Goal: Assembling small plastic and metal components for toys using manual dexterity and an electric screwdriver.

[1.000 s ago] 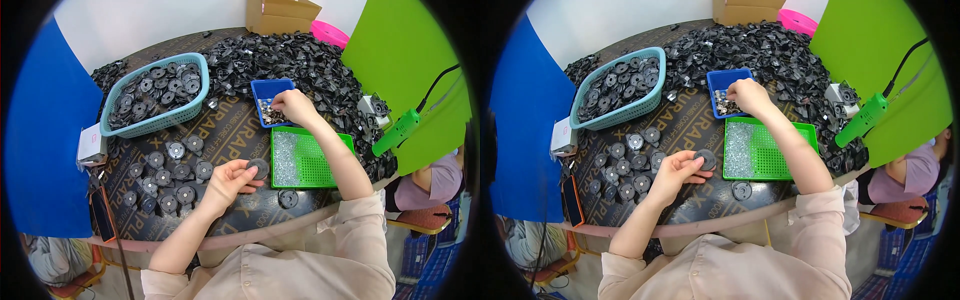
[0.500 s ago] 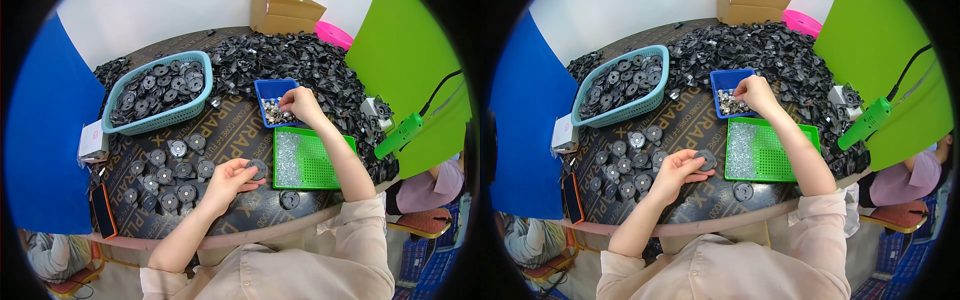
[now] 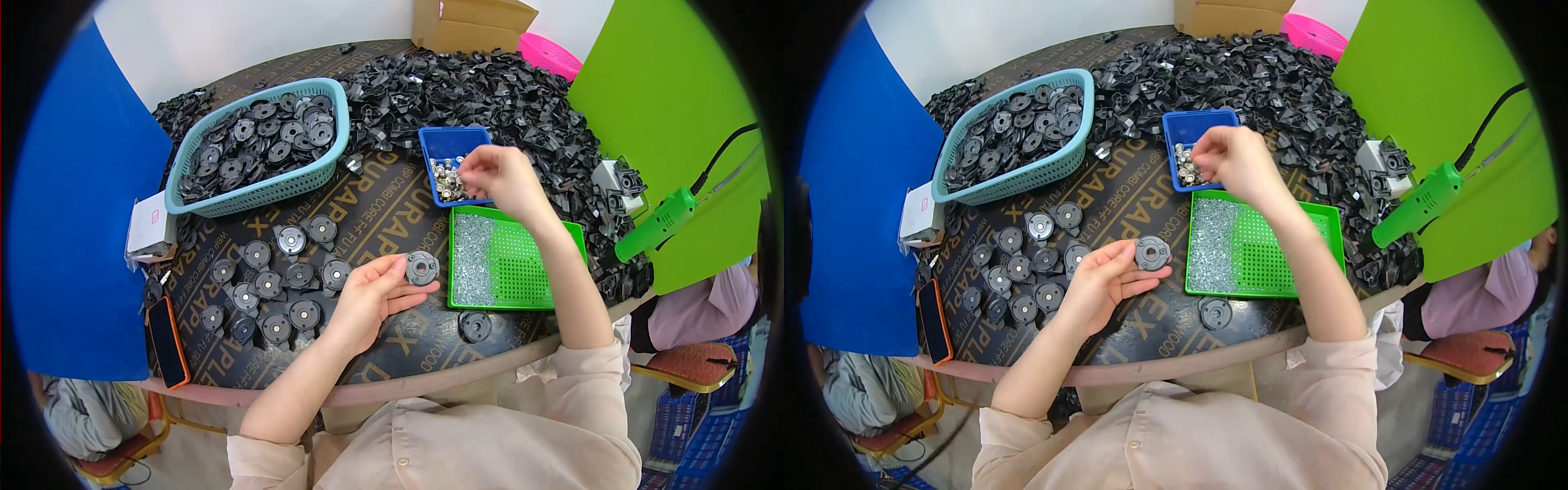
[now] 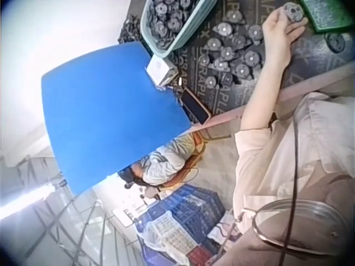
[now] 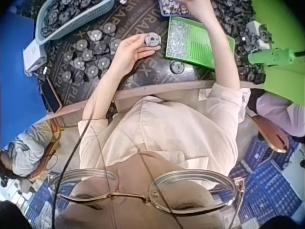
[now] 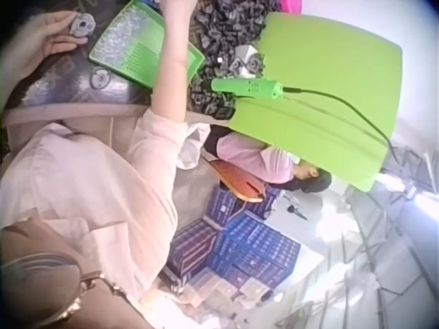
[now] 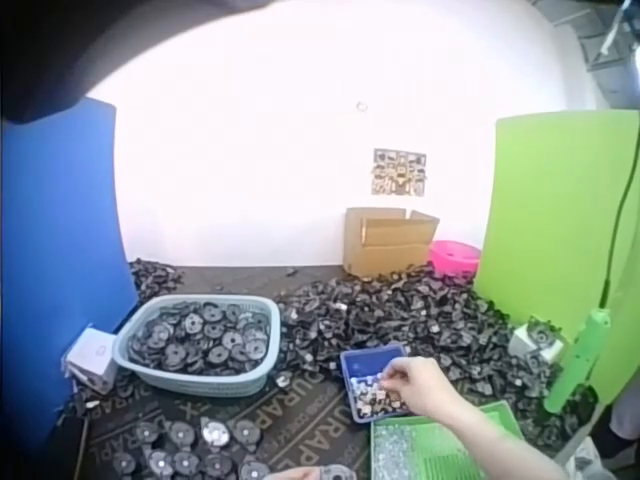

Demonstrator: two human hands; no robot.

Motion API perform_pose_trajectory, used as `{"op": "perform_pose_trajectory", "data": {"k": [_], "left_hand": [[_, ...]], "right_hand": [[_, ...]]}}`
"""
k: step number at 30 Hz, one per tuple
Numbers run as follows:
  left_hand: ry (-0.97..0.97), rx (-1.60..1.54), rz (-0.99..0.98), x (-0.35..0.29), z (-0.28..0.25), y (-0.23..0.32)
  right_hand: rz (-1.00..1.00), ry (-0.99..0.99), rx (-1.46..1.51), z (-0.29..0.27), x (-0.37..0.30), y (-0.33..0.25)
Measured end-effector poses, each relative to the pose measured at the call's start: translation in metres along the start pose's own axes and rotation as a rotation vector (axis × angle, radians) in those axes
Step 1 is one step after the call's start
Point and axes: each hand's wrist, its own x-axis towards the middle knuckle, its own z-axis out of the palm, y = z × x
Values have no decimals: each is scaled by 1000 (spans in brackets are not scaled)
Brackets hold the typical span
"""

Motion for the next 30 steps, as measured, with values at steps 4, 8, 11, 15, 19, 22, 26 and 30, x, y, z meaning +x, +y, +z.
{"op": "perform_pose_trajectory", "data": {"k": [4, 8, 11, 15, 19, 22, 26, 30], "left_hand": [[34, -35, 25, -3, 0, -1], [28, -73, 51, -3, 0, -1], [25, -93, 25, -4, 0, -1], [35, -81, 5, -5, 4, 2], [35, -88, 31, -7, 4, 3], [68, -85, 48, -8, 6, 6], [99, -82, 58, -8, 0, 6], [41, -85, 49, -8, 10, 6]], "right_hand": [[112, -201, 235, 28, -46, -31], [-206, -153, 23, 49, -70, -24], [-128, -170, 52, 53, -72, -20], [-30, -196, 164, 55, -73, -12], [-116, -133, 187, 55, -75, -13], [-143, -67, 180, 45, -70, -14], [-115, 238, -410, -12, -30, 0], [-166, 86, -1003, -100, 13, 77]]}}
